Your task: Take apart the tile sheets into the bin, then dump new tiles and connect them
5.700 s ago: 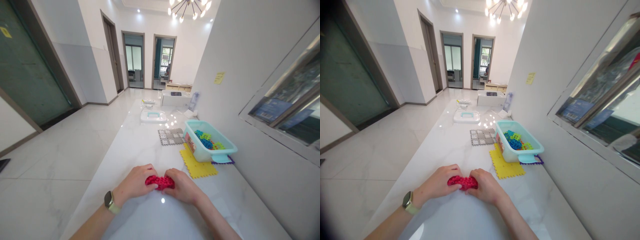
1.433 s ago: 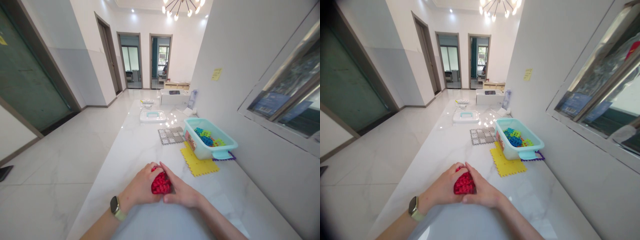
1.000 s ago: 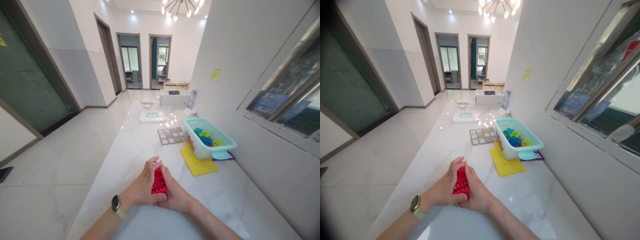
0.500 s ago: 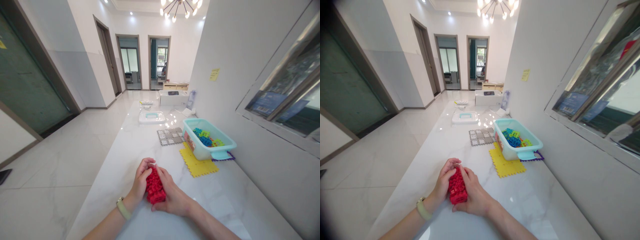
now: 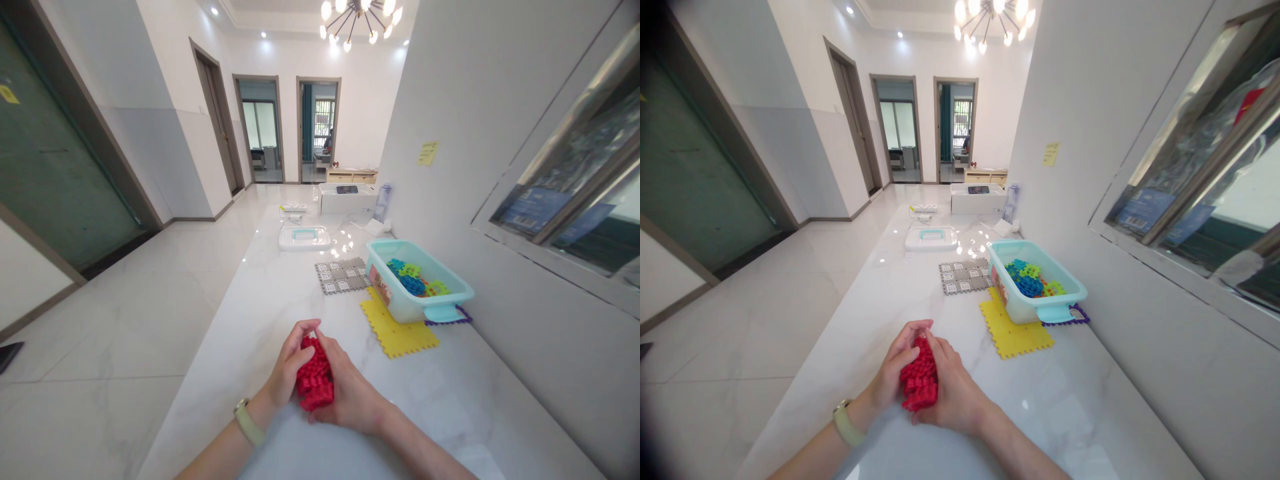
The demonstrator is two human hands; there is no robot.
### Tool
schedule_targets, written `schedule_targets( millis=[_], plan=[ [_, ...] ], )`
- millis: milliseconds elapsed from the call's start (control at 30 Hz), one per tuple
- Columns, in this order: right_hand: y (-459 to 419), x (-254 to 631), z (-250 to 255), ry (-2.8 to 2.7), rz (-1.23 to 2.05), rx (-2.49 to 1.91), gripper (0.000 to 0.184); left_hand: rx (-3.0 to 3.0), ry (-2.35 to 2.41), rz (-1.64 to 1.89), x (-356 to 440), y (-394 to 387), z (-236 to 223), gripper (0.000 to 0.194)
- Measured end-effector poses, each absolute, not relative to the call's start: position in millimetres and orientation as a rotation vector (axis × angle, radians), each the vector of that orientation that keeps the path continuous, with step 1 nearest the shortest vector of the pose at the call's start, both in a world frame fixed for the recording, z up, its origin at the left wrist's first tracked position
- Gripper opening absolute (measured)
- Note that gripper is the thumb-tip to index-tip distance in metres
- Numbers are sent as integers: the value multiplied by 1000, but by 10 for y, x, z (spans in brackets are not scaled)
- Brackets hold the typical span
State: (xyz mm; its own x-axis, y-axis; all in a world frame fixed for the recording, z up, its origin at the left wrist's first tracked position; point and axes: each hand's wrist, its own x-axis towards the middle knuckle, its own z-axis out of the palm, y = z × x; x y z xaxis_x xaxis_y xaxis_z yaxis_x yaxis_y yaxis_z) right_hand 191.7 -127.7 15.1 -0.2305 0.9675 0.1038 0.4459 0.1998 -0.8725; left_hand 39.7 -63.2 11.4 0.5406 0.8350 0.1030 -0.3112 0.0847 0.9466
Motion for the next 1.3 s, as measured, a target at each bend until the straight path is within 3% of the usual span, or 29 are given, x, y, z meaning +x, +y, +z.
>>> schedule_targets(
  millis=[233,367,633,800,900,1033,1133,1300],
  plan=[
    [-1289,1893,197,-1844,878,-1405,90,939,627,878,374,-445,71,52],
    [-1286,1909,236,-1866,853,-1402,85,945,618,862,366,-397,10,57],
    [-1264,1972,210,-1842,826,-1376,83,1470,792,833,299,-399,77,24],
    [-1241,2008,184,-1811,785,-1396,76,1843,917,851,171,-405,227,22],
    [-1228,2022,167,-1812,785,-1398,77,1816,942,821,183,-458,228,25],
    [-1215,2017,129,-1840,825,-1367,94,1652,929,853,314,-600,123,30],
    [-1209,2005,100,-1843,870,-1350,105,1470,947,896,411,-688,35,41],
    [-1212,1985,105,-1802,899,-1336,104,1298,815,861,454,-704,-15,63]
  ],
)
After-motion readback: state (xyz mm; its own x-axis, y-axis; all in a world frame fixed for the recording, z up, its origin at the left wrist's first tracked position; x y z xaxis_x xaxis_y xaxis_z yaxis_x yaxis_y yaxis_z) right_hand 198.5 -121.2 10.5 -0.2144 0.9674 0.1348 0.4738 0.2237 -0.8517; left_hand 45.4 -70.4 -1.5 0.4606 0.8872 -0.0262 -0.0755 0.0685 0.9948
